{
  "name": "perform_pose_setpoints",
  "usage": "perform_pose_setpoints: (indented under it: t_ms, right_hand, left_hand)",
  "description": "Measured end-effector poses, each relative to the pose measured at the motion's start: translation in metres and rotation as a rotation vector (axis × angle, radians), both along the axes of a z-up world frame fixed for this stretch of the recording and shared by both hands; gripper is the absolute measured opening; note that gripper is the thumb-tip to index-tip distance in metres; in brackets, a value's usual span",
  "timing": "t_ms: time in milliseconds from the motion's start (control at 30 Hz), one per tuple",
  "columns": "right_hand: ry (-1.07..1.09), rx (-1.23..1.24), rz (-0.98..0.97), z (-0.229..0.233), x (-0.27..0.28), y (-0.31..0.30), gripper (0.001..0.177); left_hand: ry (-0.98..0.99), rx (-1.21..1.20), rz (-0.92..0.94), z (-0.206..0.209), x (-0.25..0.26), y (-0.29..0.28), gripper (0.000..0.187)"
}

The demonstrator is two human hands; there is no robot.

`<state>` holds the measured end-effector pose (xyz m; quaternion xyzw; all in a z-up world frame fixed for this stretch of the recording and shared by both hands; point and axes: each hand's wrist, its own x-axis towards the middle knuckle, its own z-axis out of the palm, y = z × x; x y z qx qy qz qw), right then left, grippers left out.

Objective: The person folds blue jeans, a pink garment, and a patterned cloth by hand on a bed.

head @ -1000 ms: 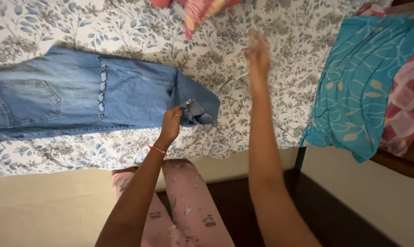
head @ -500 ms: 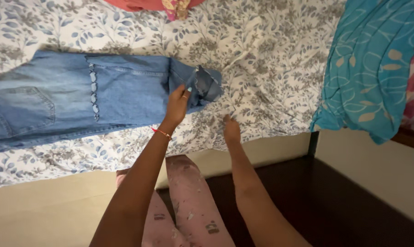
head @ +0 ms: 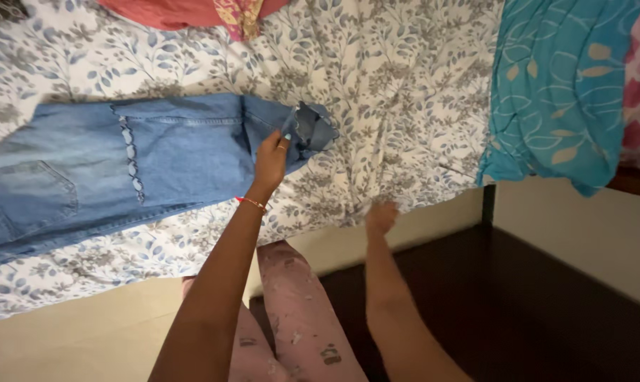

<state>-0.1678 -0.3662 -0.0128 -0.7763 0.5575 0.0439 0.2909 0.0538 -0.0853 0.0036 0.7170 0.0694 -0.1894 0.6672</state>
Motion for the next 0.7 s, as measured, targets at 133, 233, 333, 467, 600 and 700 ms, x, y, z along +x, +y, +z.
perform_pose_setpoints:
  t_ms: [133,233,333,467,600,700]
  right_hand:
    - [-0.169,0.175,-0.261,0.012,0.006,-0.037,0.092]
    - [-0.09,0.182,-0.168,0.009,0.003,-0.057,0.101]
    - [0.187,-0.182,0.132,0.009,-0.01,-0.071,0.068]
    - [0.102,-0.203,0.082,0.028,-0.009,-0.053,0.037]
    - [-0.449,-0.049,0.481,0.057,0.063,0.034,0.01]
    - [-0.636,-0.051,0.937,0.098,0.12,0.102,0.028]
  left_hand:
    - [0.005,0.002,-0.041,-0.001,0.003,0.008,0.027]
    - [0.082,-0.002,-0.035,-0.001,0.002,0.009,0.022]
    - [0.008,-0.065,-0.037,-0.005,0.001,0.006,0.021]
    - [0.034,-0.105,-0.008,-0.01,0.001,0.001,0.02]
    - [-0.139,0.113,-0.058,-0.009,0.0,-0.005,0.02]
    - [-0.167,0.226,-0.092,0.009,-0.001,-0.009,0.021]
